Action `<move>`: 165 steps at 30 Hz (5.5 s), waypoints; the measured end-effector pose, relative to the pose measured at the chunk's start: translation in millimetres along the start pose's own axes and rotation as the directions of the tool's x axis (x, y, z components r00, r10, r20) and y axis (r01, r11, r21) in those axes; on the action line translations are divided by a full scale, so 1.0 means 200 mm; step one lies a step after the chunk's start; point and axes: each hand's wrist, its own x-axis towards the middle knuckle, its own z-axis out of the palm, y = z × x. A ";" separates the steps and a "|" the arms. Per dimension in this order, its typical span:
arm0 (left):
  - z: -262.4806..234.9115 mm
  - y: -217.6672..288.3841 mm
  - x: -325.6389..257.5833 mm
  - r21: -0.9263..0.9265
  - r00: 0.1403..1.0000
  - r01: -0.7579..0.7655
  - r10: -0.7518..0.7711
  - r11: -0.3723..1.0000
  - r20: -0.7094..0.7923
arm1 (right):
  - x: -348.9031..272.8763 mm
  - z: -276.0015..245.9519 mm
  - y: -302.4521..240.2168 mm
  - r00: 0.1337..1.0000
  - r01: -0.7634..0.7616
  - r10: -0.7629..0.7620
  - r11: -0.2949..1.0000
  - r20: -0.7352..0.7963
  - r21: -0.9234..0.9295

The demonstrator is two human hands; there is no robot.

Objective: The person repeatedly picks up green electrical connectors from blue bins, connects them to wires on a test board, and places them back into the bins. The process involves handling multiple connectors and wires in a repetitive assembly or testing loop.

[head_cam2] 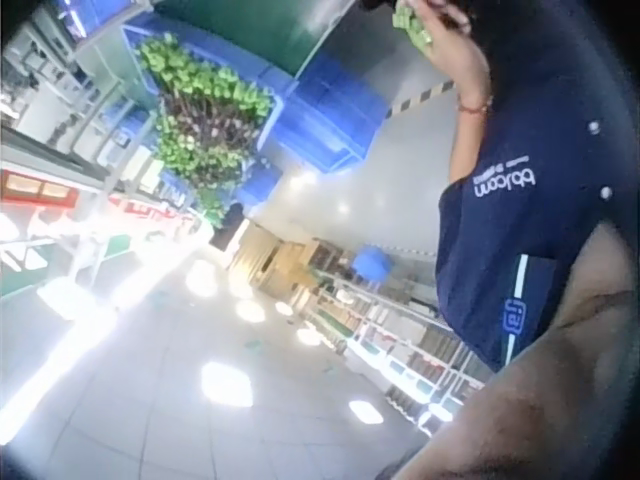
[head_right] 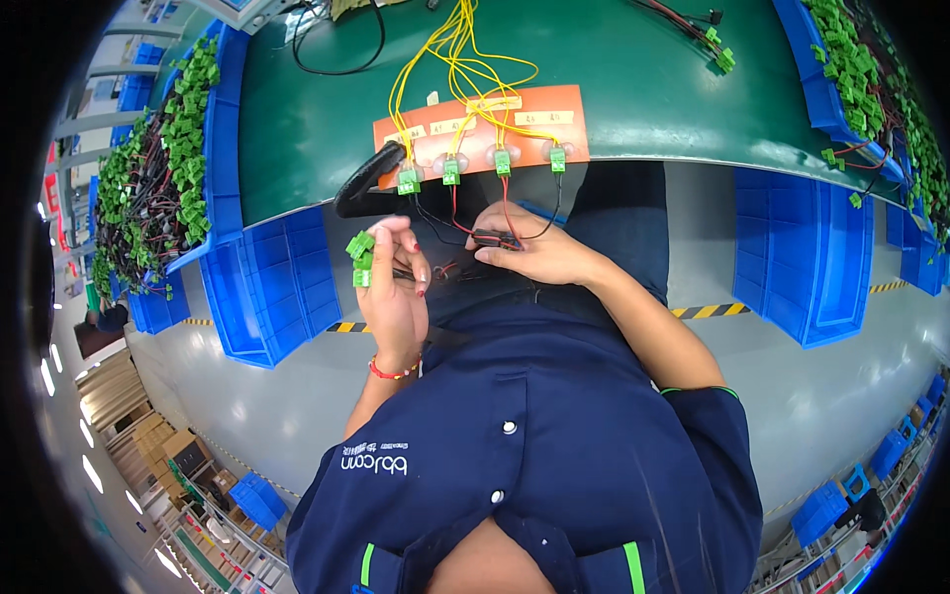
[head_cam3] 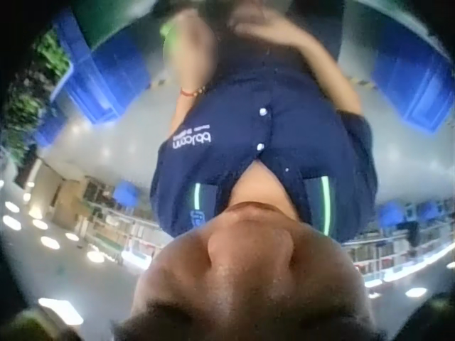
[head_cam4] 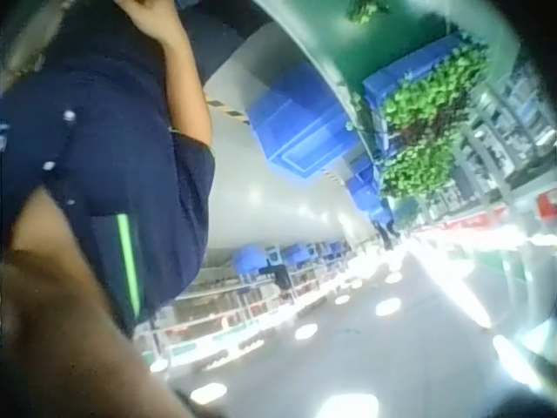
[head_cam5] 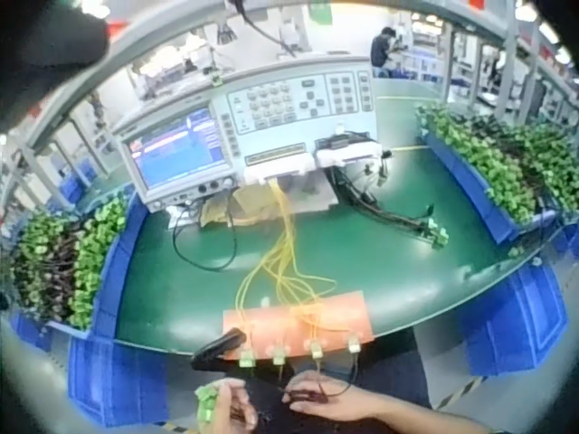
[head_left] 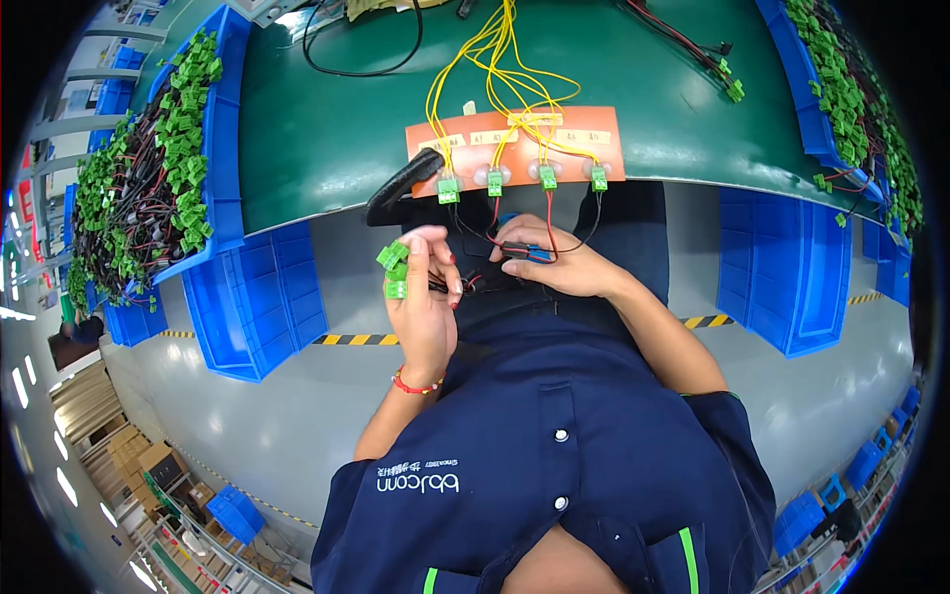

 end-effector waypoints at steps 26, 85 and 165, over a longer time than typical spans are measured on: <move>-0.09 -0.07 0.09 0.103 0.995 0.053 -0.061 0.993 0.079 | -0.45 -0.32 -0.23 0.962 0.203 0.025 0.606 -0.273 0.769; -0.45 1.89 0.67 0.574 0.146 -0.629 0.646 -0.524 0.749 | -1.33 -1.77 -0.42 0.140 -0.130 -0.251 0.954 -0.958 -0.269; 0.04 -0.07 0.12 0.012 0.963 0.032 -0.034 0.999 0.267 | -0.02 0.04 -0.30 0.952 -0.022 0.286 0.417 -0.108 0.909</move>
